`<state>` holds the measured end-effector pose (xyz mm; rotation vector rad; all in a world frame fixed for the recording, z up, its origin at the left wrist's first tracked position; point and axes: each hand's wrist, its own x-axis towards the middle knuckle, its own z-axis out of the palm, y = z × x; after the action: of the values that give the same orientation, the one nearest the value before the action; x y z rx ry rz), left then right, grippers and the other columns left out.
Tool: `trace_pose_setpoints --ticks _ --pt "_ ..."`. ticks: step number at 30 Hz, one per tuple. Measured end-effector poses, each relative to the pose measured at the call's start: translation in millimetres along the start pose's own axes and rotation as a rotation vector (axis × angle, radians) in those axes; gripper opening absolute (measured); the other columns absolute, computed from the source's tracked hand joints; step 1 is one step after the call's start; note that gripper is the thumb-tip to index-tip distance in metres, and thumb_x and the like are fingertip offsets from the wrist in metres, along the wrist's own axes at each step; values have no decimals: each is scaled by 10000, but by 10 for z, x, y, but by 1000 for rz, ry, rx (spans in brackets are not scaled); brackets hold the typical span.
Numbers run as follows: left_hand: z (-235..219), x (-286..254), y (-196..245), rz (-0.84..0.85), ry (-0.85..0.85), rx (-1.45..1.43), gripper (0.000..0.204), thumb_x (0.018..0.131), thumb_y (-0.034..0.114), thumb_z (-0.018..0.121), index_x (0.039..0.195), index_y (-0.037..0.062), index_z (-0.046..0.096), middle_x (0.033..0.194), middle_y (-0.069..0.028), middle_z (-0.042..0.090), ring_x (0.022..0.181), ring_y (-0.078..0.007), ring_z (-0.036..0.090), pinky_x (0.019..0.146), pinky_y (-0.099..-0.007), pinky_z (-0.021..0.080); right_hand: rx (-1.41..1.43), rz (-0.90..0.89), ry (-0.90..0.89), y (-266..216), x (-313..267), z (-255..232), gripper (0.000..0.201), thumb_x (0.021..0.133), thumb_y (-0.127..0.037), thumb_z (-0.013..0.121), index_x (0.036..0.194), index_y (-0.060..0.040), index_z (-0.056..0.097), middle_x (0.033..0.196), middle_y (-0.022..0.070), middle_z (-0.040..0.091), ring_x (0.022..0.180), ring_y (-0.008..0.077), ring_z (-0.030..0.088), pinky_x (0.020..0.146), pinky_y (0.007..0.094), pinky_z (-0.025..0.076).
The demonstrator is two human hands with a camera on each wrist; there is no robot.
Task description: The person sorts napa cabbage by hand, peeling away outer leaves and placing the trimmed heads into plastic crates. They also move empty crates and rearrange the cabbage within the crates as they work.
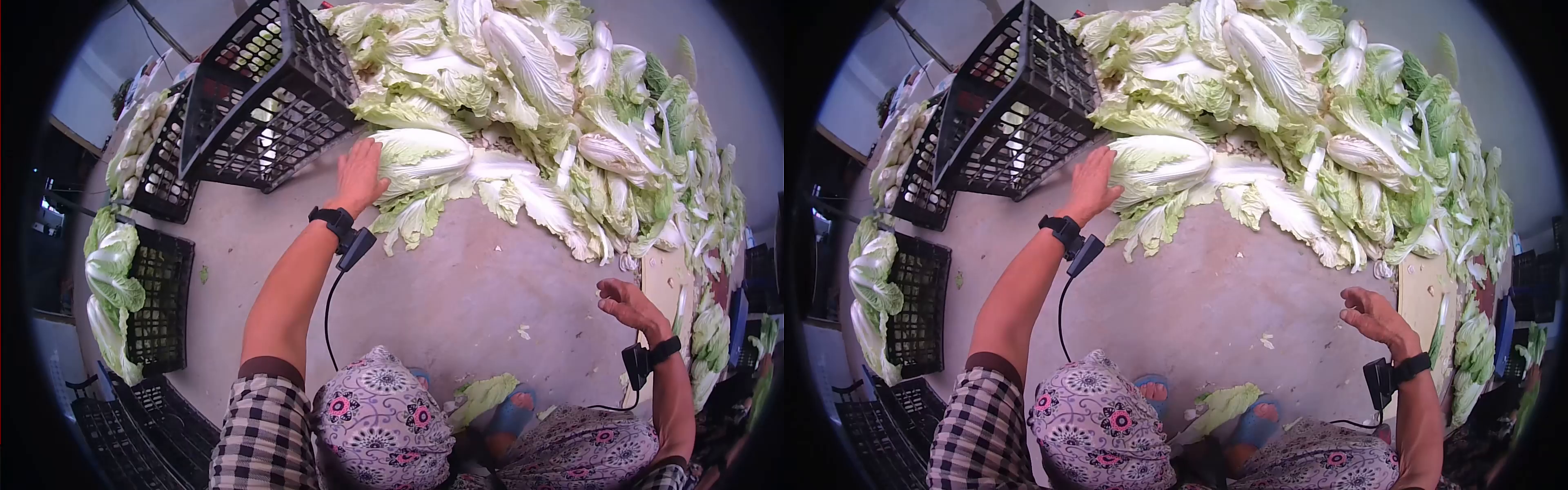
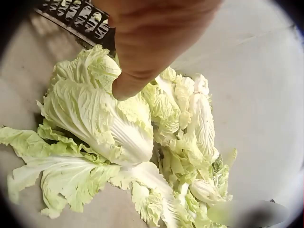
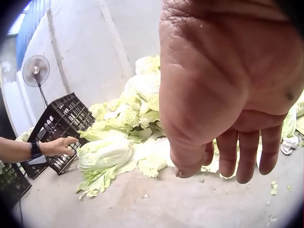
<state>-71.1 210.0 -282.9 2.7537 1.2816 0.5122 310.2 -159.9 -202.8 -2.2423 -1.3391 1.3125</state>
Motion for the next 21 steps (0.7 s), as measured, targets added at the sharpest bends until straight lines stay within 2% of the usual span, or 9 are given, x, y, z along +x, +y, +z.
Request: trace_pose_setpoints --ticks 1,4,8,11,12,16,19,20,21 --pt "88 152 -5 1 7 54 726 652 246 750 1255 18 416 1337 -156 403 1255 -302 364 985 -476 311 52 26 -4 1 17 30 520 820 -256 628 1212 53 484 1130 208 577 1039 299 565 898 376 449" --pt "381 550 29 80 110 82 786 627 315 772 1264 28 411 1263 -166 475 1217 -307 406 968 -486 311 128 91 -44 4 94 51 514 828 -231 637 1236 35 471 1144 187 568 1067 275 549 913 359 440" --pt "427 681 240 -149 -507 -1 862 590 428 795 1258 36 417 1122 -178 570 1138 -309 479 949 -446 320 212 171 -68 170 153 55 493 843 -188 627 1255 22 457 1161 176 559 1098 259 533 921 345 434" --pt "411 582 396 36 -458 263 816 582 458 794 1194 34 459 1087 -164 584 1088 -326 514 909 -467 350 291 190 -40 290 206 44 485 847 -179 621 1254 25 456 1171 175 556 1101 259 532 929 343 429" --pt "460 508 344 134 -213 254 766 595 452 792 1156 23 497 1077 -180 595 1027 -346 557 858 -464 404 318 196 -31 303 216 51 482 848 -175 620 1254 26 456 1175 175 555 1103 259 532 933 343 427" --pt "755 342 183 -144 -271 -278 560 651 360 778 1064 49 561 1001 -195 628 936 -359 599 788 -413 478 259 193 -62 201 270 60 493 842 -175 622 1254 37 452 1198 182 545 1116 255 524 951 346 417" --pt "666 317 244 -263 -228 -295 511 664 338 769 1042 54 576 914 -167 655 864 -370 614 746 -420 492 209 169 -68 161 228 70 513 839 -197 634 1256 38 449 1201 169 541 1119 243 516 955 345 414" --pt "575 277 260 -248 -184 -360 399 708 234 755 1022 36 606 883 -128 668 838 -291 646 742 -357 502 220 159 -65 184 232 81 527 837 -218 646 1256 34 448 1189 151 544 1115 231 513 952 339 415" --pt "492 243 259 -269 -169 -556 379 728 218 744 1029 33 609 894 -119 671 836 -271 650 732 -352 505 230 142 -58 174 244 79 542 836 -239 658 1257 29 448 1178 134 547 1111 219 509 950 334 416"
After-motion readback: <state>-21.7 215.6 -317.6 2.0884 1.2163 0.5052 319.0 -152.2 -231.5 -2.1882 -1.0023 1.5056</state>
